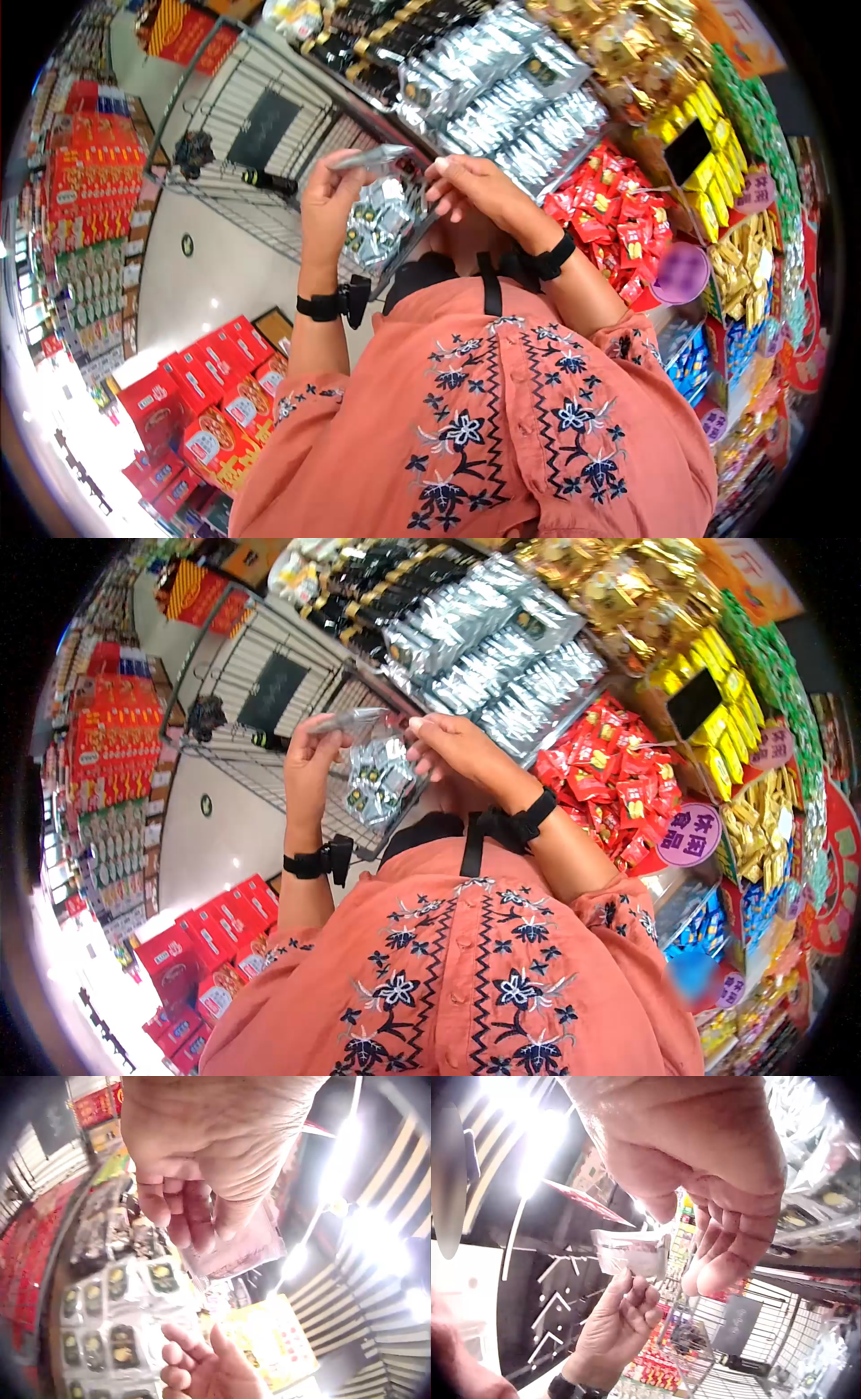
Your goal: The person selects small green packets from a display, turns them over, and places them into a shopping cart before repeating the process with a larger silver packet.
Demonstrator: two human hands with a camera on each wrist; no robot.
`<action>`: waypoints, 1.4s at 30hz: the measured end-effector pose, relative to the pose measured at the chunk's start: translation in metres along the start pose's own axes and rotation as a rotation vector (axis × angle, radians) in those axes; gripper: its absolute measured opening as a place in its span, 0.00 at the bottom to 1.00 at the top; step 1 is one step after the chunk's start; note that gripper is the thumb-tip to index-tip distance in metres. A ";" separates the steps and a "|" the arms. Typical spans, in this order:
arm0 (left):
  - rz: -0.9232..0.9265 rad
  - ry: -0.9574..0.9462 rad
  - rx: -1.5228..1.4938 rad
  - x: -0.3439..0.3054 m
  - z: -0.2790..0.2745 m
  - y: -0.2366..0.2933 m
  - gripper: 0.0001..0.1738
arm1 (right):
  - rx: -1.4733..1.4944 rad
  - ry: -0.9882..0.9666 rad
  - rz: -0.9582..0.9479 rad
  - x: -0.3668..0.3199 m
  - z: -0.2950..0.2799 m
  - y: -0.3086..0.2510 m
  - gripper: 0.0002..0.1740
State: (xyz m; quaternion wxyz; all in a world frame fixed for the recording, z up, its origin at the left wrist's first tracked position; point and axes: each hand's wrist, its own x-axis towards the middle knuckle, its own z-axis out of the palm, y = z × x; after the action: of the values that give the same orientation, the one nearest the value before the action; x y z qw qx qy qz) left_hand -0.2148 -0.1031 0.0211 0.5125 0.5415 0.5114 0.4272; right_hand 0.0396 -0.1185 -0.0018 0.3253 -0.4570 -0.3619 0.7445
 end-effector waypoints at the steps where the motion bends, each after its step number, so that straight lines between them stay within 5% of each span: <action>1: 0.071 -0.048 0.004 -0.001 0.013 0.016 0.19 | 0.084 -0.001 -0.023 -0.011 -0.002 -0.012 0.26; 5: 0.196 -0.280 -0.092 -0.004 0.064 0.050 0.20 | 0.304 -0.055 -0.181 -0.041 -0.029 -0.031 0.37; 9: 0.169 -0.405 -0.114 -0.005 0.102 0.059 0.18 | 0.226 0.074 -0.364 -0.081 -0.049 -0.043 0.23; 17: -0.083 -0.383 -0.188 -0.012 0.158 0.072 0.17 | 0.328 0.211 -0.446 -0.123 -0.087 -0.027 0.17; 22: -0.129 -0.351 -0.250 -0.014 0.180 0.074 0.25 | 0.329 0.279 -0.467 -0.135 -0.108 -0.015 0.17; 27: -0.168 -0.503 -0.007 -0.014 0.195 0.077 0.21 | 0.106 0.309 -0.463 -0.145 -0.116 -0.014 0.17; 42: -0.326 -0.497 -0.590 0.043 0.283 0.016 0.12 | 0.074 0.484 -0.473 -0.115 -0.163 0.004 0.15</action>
State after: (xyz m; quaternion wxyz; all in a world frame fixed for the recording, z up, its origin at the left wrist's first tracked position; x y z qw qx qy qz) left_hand 0.0710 -0.0934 0.0031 0.8144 0.3701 0.3070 0.3247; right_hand 0.2312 -0.1751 -0.0061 0.5819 -0.5118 -0.3427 0.5310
